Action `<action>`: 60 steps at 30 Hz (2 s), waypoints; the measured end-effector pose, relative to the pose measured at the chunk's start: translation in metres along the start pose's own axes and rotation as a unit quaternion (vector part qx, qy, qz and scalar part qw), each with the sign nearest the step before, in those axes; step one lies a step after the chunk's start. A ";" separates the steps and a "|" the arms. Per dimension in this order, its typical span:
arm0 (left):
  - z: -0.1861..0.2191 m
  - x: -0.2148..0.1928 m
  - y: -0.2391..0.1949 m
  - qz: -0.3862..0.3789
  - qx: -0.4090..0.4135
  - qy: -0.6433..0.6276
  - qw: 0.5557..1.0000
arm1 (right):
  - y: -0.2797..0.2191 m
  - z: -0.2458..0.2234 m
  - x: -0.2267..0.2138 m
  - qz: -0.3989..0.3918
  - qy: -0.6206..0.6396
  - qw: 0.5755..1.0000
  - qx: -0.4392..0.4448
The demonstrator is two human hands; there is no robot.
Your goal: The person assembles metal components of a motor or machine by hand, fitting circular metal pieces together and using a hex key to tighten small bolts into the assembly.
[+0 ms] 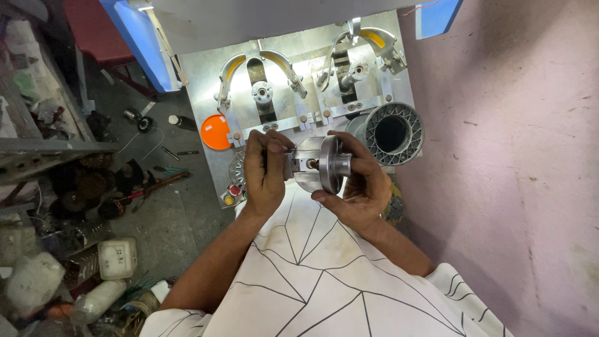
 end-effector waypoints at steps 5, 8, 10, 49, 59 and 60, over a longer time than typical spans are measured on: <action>-0.002 0.007 -0.001 -0.022 0.014 -0.014 1.000 | 0.004 0.004 -0.002 -0.013 0.015 1.000 -0.004; -0.005 0.009 -0.001 -0.025 -0.007 -0.019 0.999 | 0.008 0.004 -0.002 -0.034 0.020 0.999 -0.009; -0.006 0.010 -0.001 -0.024 -0.014 -0.013 1.000 | 0.010 0.003 -0.002 -0.043 0.015 0.999 -0.019; 0.017 -0.016 -0.020 0.116 0.081 -0.054 0.988 | 0.039 -0.049 0.038 -0.219 -0.070 0.966 -0.122; 0.019 -0.020 -0.023 0.135 0.067 -0.062 0.987 | 0.030 -0.055 0.043 -0.222 -0.117 0.957 -0.146; 0.019 -0.021 -0.023 0.135 0.068 -0.064 0.986 | 0.028 -0.056 0.043 -0.217 -0.122 0.956 -0.158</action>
Point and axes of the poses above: each hand's wrist, its own y-axis towards the middle knuckle, its own x-axis out of the palm, z = x × y, the point moved 9 cm from there along y, towards the middle knuckle, and after that the axes turned 14 degrees about z, right-handed, at the moved point
